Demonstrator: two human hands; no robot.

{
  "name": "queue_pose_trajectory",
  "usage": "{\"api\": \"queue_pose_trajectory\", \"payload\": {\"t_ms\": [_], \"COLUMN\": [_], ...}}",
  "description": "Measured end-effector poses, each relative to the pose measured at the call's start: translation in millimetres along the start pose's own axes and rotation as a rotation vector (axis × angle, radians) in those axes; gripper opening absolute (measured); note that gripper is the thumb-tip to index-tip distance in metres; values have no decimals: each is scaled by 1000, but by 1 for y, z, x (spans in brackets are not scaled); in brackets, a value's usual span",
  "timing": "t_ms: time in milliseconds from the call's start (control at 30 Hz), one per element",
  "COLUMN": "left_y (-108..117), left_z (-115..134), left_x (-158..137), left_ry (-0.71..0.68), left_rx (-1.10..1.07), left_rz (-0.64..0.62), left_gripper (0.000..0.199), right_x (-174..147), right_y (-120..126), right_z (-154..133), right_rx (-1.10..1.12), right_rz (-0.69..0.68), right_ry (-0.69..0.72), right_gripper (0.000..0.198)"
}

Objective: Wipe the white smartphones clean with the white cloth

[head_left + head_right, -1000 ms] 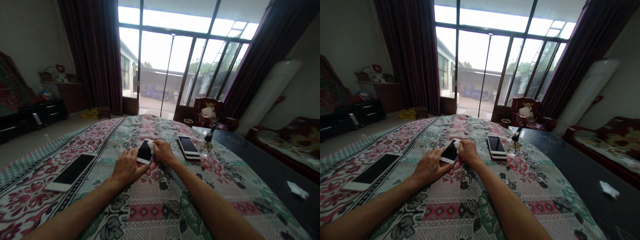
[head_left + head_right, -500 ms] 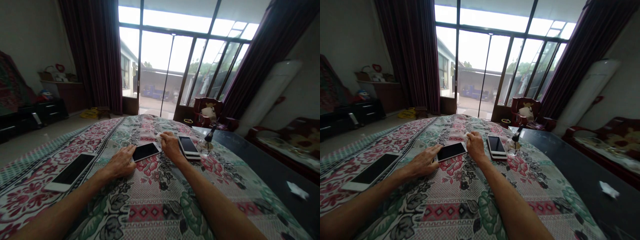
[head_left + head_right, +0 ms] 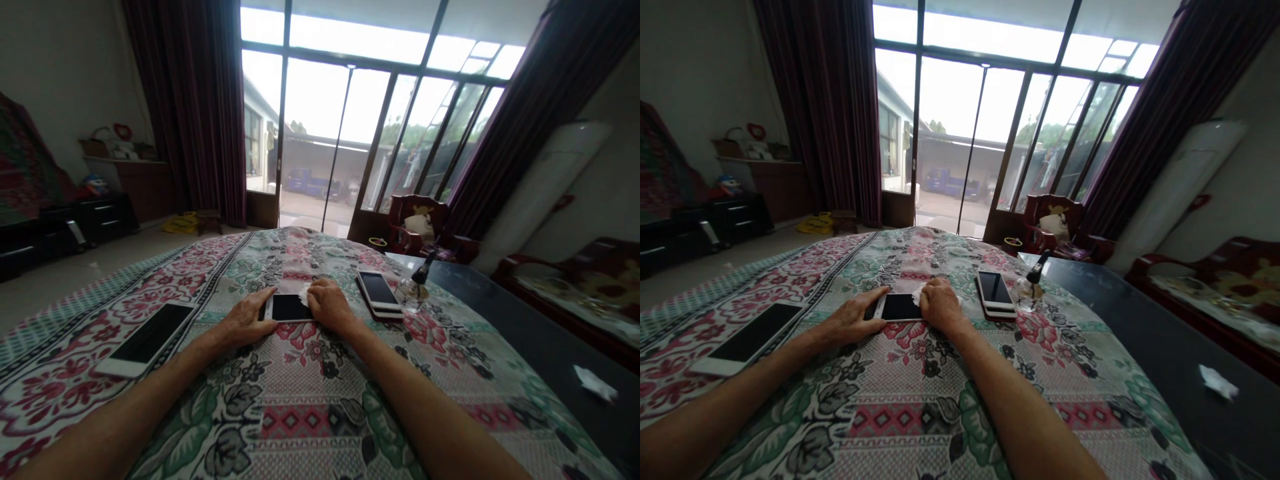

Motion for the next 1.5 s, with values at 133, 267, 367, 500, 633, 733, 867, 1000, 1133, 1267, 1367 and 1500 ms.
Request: {"api": "queue_pose_trajectory", "payload": {"t_ms": [133,267,367,500,633,733,867,1000,1133,1267,1367,1500], "left_y": [2,2,0,-3,-3,-1,3,3,1,1,1,0], "left_z": [0,0,-2,-4,-3,-1,3,4,0,2,4,2], "left_x": [1,1,1,1,1,0,-1,-1,0,1,1,0], "left_ry": [12,4,8,15,10,7,3,0,22,-7,-23,-25], "left_rx": [13,5,-2,1,-6,-13,-9,-11,-17,-33,-35,-33], "left_rz": [33,29,18,-3,-17,-12,13,15,12,0,-14,-9], "left_gripper": [68,69,70,69,70,71,72,72,72,70,64,64], "right_x": [-2,-6,-9,-13,-10,-6,-3,-3,-6,-10,-13,-14], "right_y": [0,-4,-8,-12,-11,-5,3,9,9,-1,-10,-14], "right_z": [-7,-26,-43,-62,-60,-43,-14,11,-5,-44,-65,-68], "right_rx": [-25,42,121,219,224,147,24,-80,-37,112,201,211], "right_rz": [-31,-74,-103,-149,-184,-177,-212,-228,-183,-164,-198,-179], "right_ry": [22,121,194,284,252,128,10,-97,-26,117,220,242], "right_gripper": [22,22,23,27,29,26,15,17,19,26,29,27]}}
Point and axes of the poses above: each hand's wrist, its own x-axis towards the middle knuckle, its own y-axis out of the back of the hand, z = x × y, the point moved 9 cm from there along x, towards the middle knuckle, and after that the axes turned 4 degrees about z, right-handed, at the moved point
